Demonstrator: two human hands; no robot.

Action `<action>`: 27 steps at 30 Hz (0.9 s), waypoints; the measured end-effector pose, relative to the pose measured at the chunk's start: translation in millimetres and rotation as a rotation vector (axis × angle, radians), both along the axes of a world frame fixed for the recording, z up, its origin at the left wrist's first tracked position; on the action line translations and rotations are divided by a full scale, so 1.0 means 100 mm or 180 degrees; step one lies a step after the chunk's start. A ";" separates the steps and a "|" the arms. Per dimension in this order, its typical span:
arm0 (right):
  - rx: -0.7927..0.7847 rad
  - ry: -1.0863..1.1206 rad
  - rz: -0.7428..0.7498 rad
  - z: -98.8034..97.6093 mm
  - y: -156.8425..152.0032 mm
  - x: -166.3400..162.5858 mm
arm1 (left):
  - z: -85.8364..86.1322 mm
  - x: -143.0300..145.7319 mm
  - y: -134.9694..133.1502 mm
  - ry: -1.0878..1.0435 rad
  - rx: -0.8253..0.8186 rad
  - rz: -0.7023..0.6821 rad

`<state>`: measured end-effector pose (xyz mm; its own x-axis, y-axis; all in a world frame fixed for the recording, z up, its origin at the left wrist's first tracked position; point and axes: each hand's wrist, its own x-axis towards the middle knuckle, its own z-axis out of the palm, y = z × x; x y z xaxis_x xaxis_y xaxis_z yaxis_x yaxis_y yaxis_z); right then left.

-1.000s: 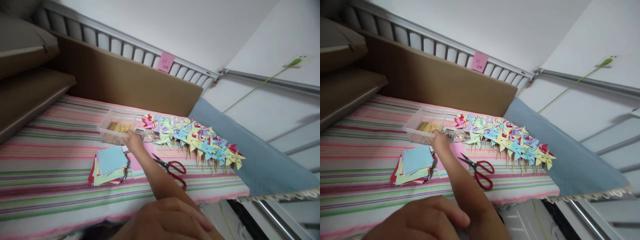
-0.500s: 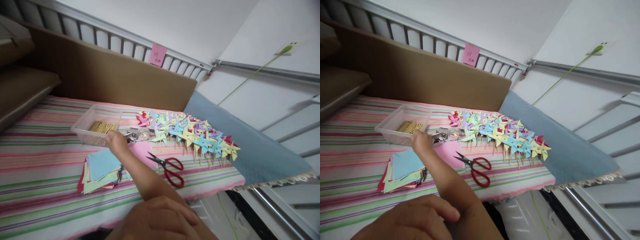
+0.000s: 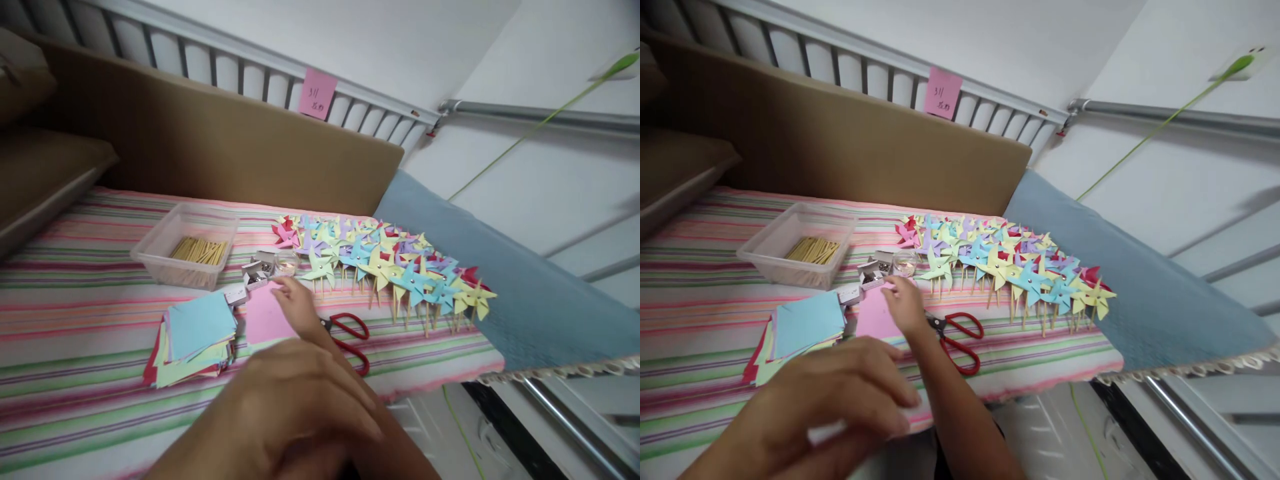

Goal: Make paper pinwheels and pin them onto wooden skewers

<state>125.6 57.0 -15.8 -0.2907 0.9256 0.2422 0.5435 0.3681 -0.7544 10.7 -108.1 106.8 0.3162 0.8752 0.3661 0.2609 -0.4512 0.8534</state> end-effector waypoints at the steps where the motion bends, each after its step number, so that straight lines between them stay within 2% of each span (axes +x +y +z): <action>1: 0.0009 -0.0060 -0.0181 -0.03 0.01 0.20 | -0.01 0.00 0.10 0.0005 -0.0048 0.0025; 3: 0.0028 -0.0158 -0.0448 -0.06 0.05 0.50 | -0.17 -0.05 0.32 0.0030 -0.0273 0.0312; 5: 0.0035 -0.0248 -0.0574 -0.09 0.11 0.66 | -0.45 -0.16 0.54 0.0219 -0.0559 0.0857; 8: 0.0013 -0.0404 -0.0535 -0.09 0.21 0.66 | -0.90 -0.35 0.76 0.0590 -0.0910 0.1403; 11: 0.0002 -0.0572 -0.0435 -0.09 0.32 0.52 | -1.10 -0.42 0.80 0.0849 -0.0946 0.1475; 17: -0.0037 -0.0973 -0.0395 -0.04 0.53 0.29 | -1.01 -0.30 0.77 0.0794 -0.0966 0.1282; 20: 0.0001 -0.1104 -0.0520 0.02 0.47 0.25 | -0.99 -0.41 0.79 0.0771 -0.1035 0.1363; 22: 0.0055 -0.1114 -0.0550 0.04 0.36 0.26 | -0.98 -0.57 0.79 0.0781 -0.1046 0.1589; 27: -0.0036 -0.0856 -0.0450 -0.03 0.04 0.43 | -0.91 -1.00 0.68 0.1202 -0.1074 0.2647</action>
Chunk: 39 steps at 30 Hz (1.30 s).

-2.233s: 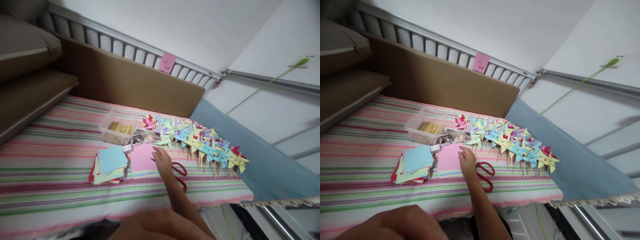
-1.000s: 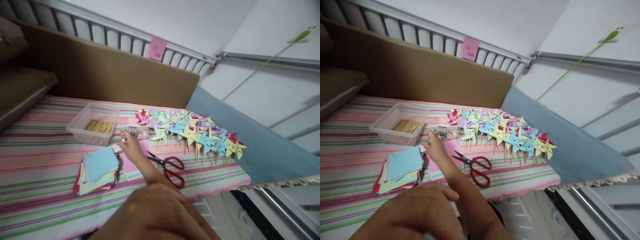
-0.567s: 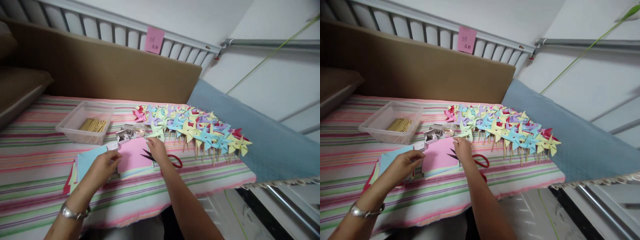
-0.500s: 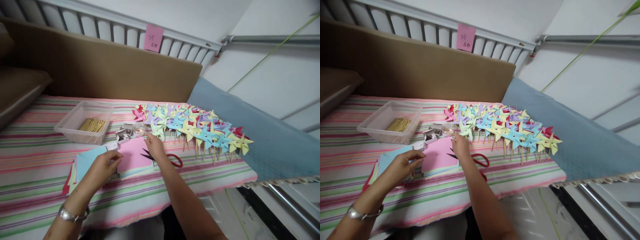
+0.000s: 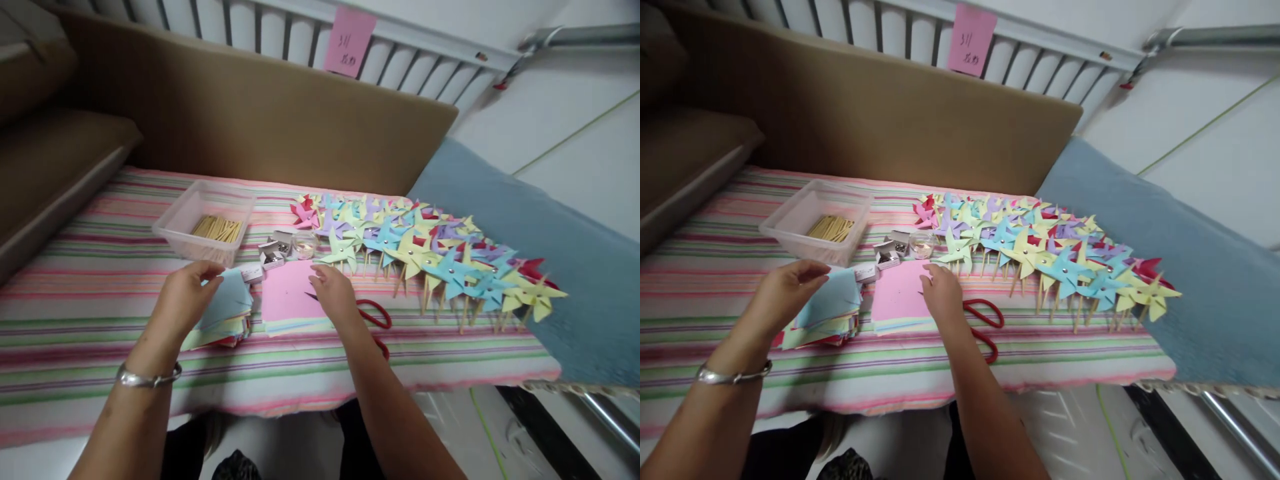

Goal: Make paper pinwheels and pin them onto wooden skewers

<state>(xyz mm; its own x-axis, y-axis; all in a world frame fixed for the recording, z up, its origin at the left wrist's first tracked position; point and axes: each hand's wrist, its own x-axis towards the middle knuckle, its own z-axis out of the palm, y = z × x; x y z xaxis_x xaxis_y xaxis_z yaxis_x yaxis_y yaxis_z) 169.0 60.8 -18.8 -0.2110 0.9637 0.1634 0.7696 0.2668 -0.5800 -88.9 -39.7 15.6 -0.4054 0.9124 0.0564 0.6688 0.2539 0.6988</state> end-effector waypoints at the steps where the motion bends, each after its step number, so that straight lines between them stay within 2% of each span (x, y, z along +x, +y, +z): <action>1: -0.0046 -0.0002 -0.0005 -0.02 -0.05 0.04 | 0.01 -0.05 -0.03 0.0165 -0.0096 0.0046; 5: -0.0190 -0.0090 0.0024 -0.04 -0.15 0.11 | -0.04 -0.09 -0.11 0.0790 -0.0549 -0.0409; 9: -0.0146 0.0076 0.0235 -0.02 -0.20 -0.03 | -0.20 -0.06 -0.13 0.1169 -0.0676 -0.0802; 14: -0.0094 0.0384 0.0604 -0.09 -0.29 -0.23 | -0.29 -0.04 -0.14 0.1155 -0.0750 -0.0862; 22: -0.0206 0.0851 0.0913 -0.15 -0.42 -0.36 | -0.23 0.06 -0.13 0.1270 -0.0762 -0.0916; 27: -0.0306 0.0877 0.1133 -0.14 -0.49 -0.44 | -0.24 0.03 -0.12 0.1087 -0.0793 -0.0927; 34: -0.0390 0.0917 0.1095 -0.14 -0.50 -0.43 | -0.16 -0.10 -0.15 0.0545 -0.0824 -0.0843; 39: -0.0391 0.1049 0.1114 -0.13 -0.50 -0.44 | -0.11 -0.14 -0.17 0.0158 -0.0796 -0.0939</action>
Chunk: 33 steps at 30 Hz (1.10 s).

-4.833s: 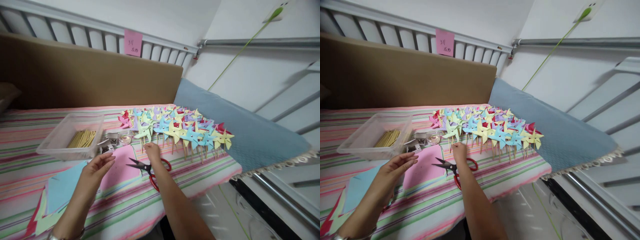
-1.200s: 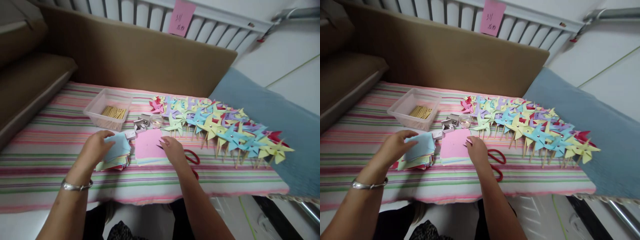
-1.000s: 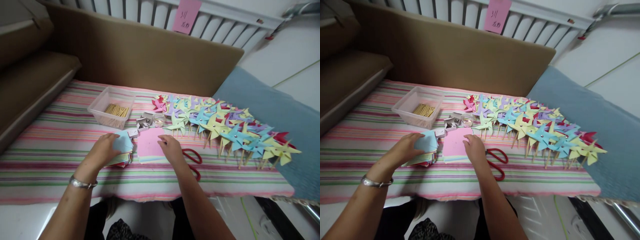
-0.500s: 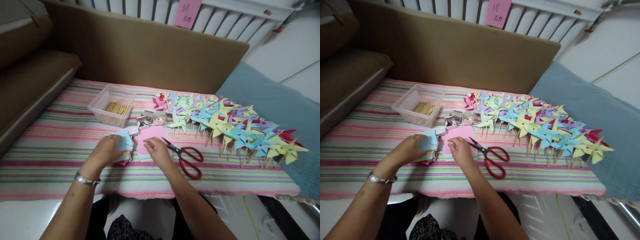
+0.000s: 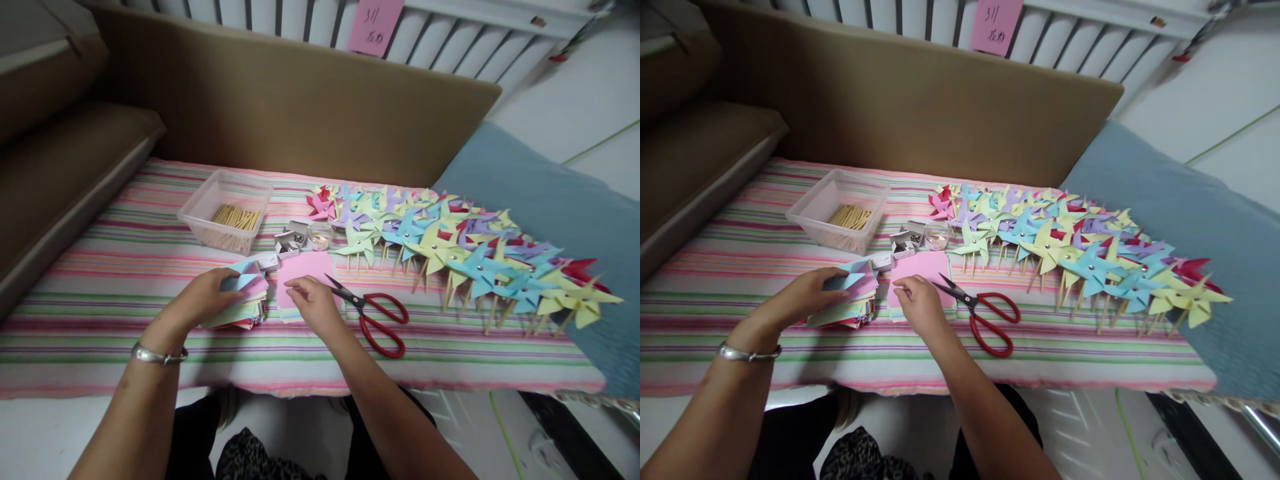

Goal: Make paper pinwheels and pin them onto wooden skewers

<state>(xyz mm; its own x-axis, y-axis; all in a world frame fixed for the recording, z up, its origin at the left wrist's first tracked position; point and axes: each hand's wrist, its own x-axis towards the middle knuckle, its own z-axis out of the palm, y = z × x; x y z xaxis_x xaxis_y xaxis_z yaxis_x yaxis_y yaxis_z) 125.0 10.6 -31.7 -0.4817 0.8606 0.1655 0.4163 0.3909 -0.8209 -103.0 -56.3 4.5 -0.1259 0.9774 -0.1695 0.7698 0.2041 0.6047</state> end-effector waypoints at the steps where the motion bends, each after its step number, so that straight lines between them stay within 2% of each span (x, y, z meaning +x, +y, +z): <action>1: -0.0035 0.0063 -0.0008 0.00 0.00 0.00 | 0.01 0.00 0.00 -0.0045 0.0025 -0.0002; 5: -0.0530 0.0487 -0.0102 0.03 -0.03 -0.02 | 0.05 0.01 0.00 0.0160 -0.0017 0.0088; 8: -0.1301 0.0961 -0.0139 0.09 -0.05 -0.03 | 0.08 0.08 0.01 0.0449 0.0200 0.0300; 13: -0.3201 0.2186 -0.0075 0.23 -0.01 0.01 | 0.10 0.49 0.04 0.0777 0.1820 0.0395; 15: -0.3719 0.2534 -0.0003 0.28 0.03 0.05 | 0.07 0.70 0.06 0.0865 0.2248 0.0223; 17: -0.3795 0.2776 0.0022 0.29 0.09 0.11 | 0.02 0.89 0.07 0.0871 0.2393 -0.0089; 20: -0.3285 0.2887 -0.0118 0.26 0.16 0.20 | -0.06 1.04 0.10 0.0648 0.2256 -0.0509; 23: -0.2694 0.2868 -0.0341 0.22 0.24 0.31 | -0.08 1.07 0.15 -0.0202 0.2080 -0.0388; 26: -0.2400 0.3022 -0.0515 0.22 0.29 0.41 | -0.02 1.06 0.21 -0.1899 0.1748 0.0468; 28: -0.2358 0.3109 -0.0538 0.25 0.30 0.45 | 0.02 1.10 0.24 -0.3287 0.1278 0.1081; 29: -0.2348 0.3135 -0.0544 0.26 0.30 0.45 | 0.03 1.14 0.26 -0.3927 0.0982 0.1243; 31: -0.2308 0.3174 -0.0594 0.27 0.28 0.44 | 0.03 1.27 0.29 -0.4834 0.0457 0.1295; 33: -0.2201 0.3253 -0.0645 0.25 0.24 0.39 | 0.01 1.43 0.32 -0.5199 0.0231 0.1235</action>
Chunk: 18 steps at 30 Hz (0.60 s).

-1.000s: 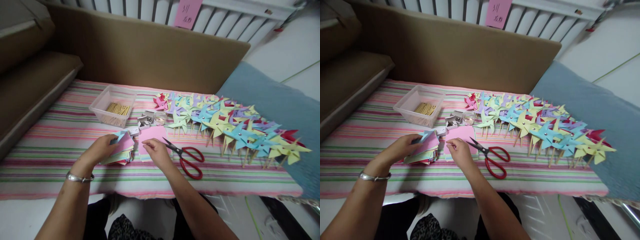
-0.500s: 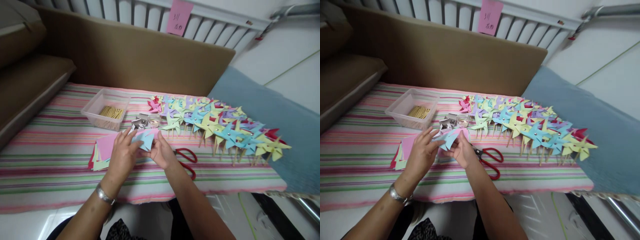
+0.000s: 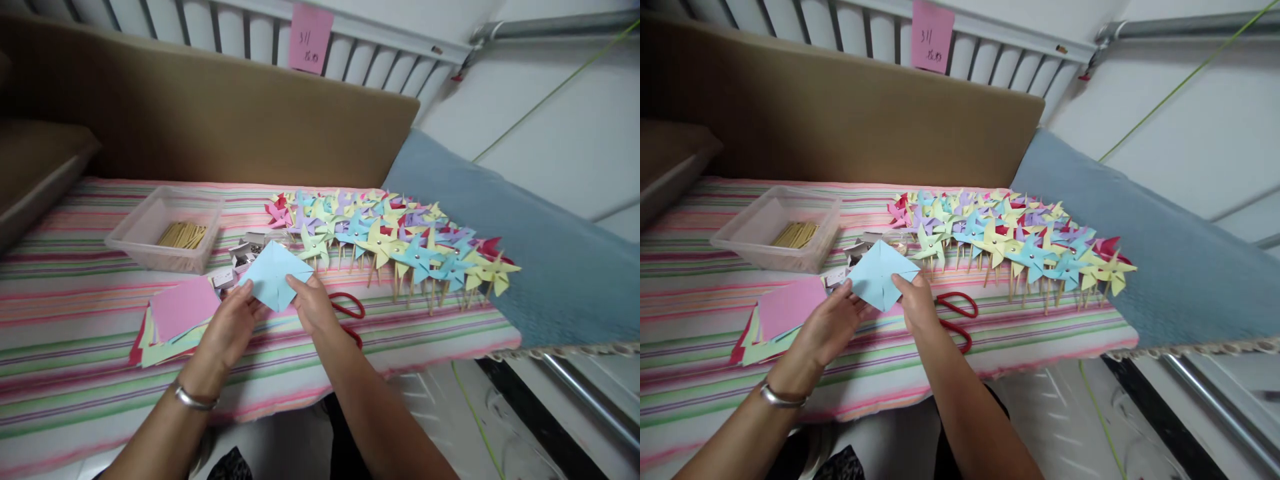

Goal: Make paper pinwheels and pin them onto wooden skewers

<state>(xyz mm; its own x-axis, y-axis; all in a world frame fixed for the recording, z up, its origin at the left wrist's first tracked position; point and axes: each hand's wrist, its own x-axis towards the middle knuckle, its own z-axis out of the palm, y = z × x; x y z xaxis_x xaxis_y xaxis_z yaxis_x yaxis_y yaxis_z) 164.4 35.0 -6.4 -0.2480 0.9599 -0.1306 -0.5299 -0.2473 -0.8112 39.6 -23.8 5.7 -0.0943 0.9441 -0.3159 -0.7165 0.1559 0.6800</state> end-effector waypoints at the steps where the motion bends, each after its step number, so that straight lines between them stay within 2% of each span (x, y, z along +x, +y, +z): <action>1: 0.0042 0.0024 -0.0046 -0.01 -0.02 -0.02 | -0.02 0.08 0.02 -0.0049 0.0023 0.0050; 6: 0.0051 -0.0237 -0.0030 -0.10 -0.10 -0.08 | -0.09 0.32 0.11 -0.0025 -0.0081 0.0750; 9: -0.0004 -0.0598 0.0043 -0.10 -0.10 0.00 | -0.10 0.31 0.16 0.0087 -0.0171 0.0875; 12: 0.0101 -0.0994 0.0352 -0.04 -0.04 0.17 | -0.07 0.22 0.19 0.0237 -0.0197 0.1020; 15: 0.0403 -0.2080 0.0569 0.02 0.01 0.44 | -0.01 0.06 0.21 0.0321 -0.0249 0.1212; 18: 0.0980 -0.3834 0.0555 0.00 0.04 0.73 | 0.02 -0.14 0.22 0.0235 -0.0257 0.1174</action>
<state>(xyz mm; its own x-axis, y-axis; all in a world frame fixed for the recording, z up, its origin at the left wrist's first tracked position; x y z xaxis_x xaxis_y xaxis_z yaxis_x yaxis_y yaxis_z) 237.8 38.8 -6.2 -0.2537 0.9573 -0.1389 0.6074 0.0459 -0.7930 25.9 -1.8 7.7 -0.4484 0.8149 -0.3673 -0.6839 -0.0481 0.7280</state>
